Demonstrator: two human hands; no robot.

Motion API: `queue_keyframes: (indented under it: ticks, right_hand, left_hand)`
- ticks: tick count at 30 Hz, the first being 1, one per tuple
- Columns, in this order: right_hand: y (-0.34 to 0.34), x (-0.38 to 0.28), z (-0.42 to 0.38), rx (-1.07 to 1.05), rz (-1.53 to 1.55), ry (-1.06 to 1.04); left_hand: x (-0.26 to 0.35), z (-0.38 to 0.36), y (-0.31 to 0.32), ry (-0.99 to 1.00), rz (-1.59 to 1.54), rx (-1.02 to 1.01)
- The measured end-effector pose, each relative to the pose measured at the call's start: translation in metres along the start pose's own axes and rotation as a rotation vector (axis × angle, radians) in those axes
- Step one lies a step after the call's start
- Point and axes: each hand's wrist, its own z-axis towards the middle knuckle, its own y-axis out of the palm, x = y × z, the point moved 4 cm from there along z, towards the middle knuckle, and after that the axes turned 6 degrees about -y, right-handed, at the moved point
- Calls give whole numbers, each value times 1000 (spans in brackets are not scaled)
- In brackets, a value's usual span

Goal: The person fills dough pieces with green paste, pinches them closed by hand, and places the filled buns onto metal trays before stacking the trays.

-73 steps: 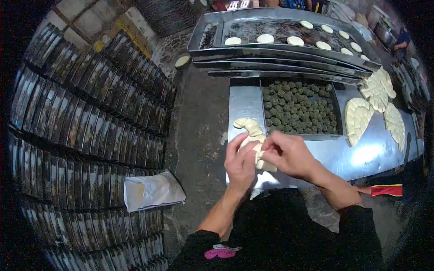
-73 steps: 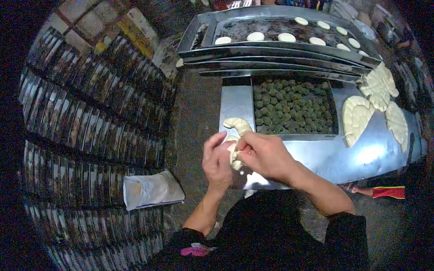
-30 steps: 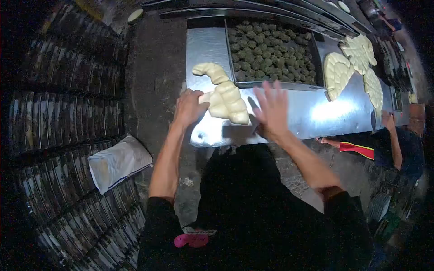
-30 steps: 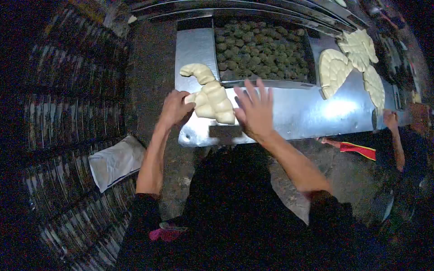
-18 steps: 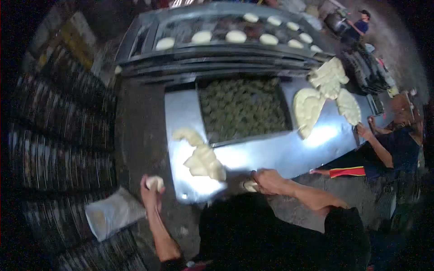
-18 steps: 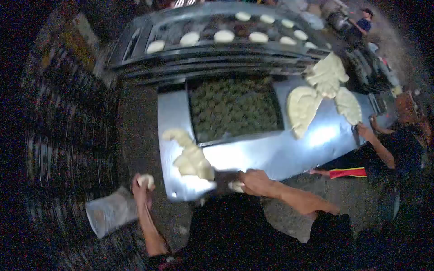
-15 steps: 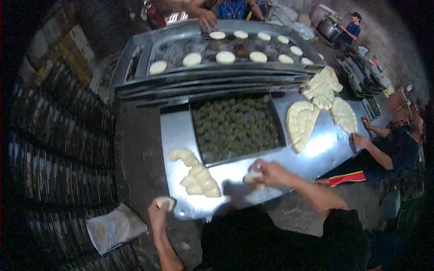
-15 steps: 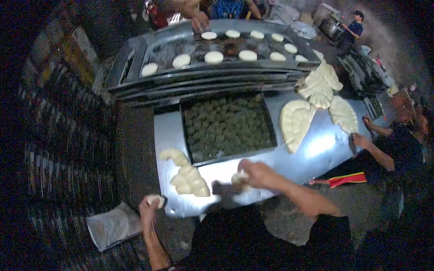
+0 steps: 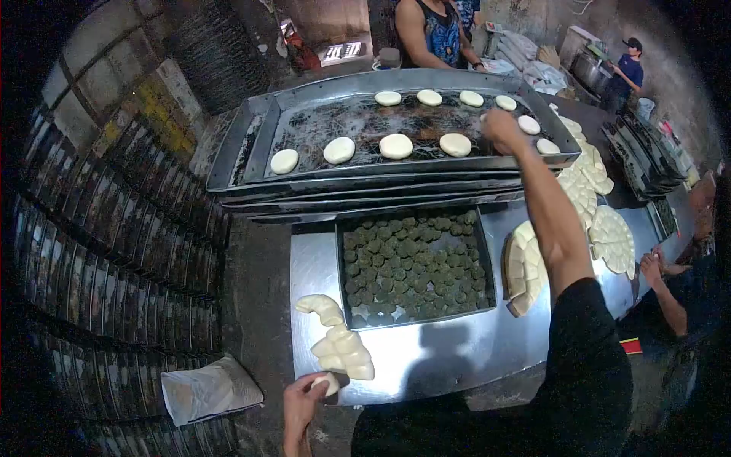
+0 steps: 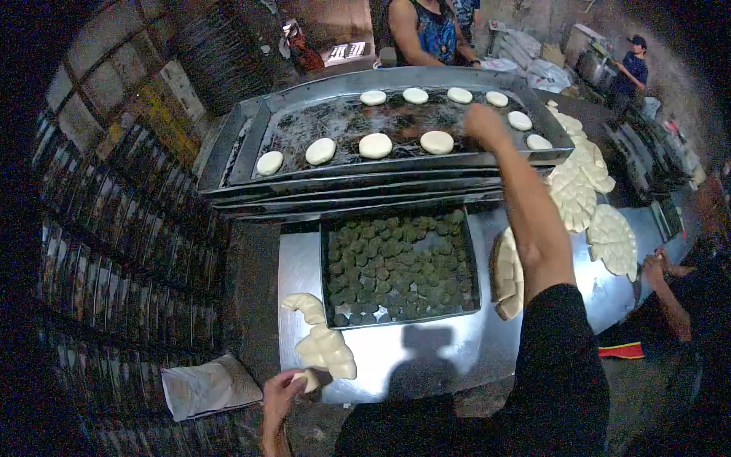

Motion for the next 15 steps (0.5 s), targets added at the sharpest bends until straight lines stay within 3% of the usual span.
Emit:
queue_keyframes:
  ticks: [1,3,4,5,6,7,8,9,10,11,13,15]
  right_hand:
    - [-14,-50,-29,124,162,-34]
    - [-39,-139,-98,412,536,-322]
    - [-50,-183,-146,315,699,-301]
    - [-53,-222,-190,224,902,-454]
    - [-55,-256,-234,-35,878,-476]
    - [-40,-283,-268,-164,766,-685]
    - [-24,-301,-297,-137,746,-720]
    - [-12,-318,-320,-106,717,-755]
    - [-13,-327,-339,9,887,-612]
    - [-12,-334,-357,124,1047,-459]
    - [-11,-352,-389,477,1070,-295]
    - [11,-351,-402,82,1430,232]
  left_hand:
    - [11,1,7,59,30,4]
    - [35,7,18,193,81,7]
    - [45,15,23,263,103,10]
    - [54,18,31,303,-32,42]
    - [73,17,36,256,-86,11]
    - [93,11,42,232,-197,9]
    - [93,25,47,320,-390,-27]
    - [106,22,47,423,-386,5]
    - [118,17,47,556,-334,145]
    - [118,20,54,544,-337,139]
    - [107,16,57,841,-468,237]
    - [94,1,62,984,-73,294]
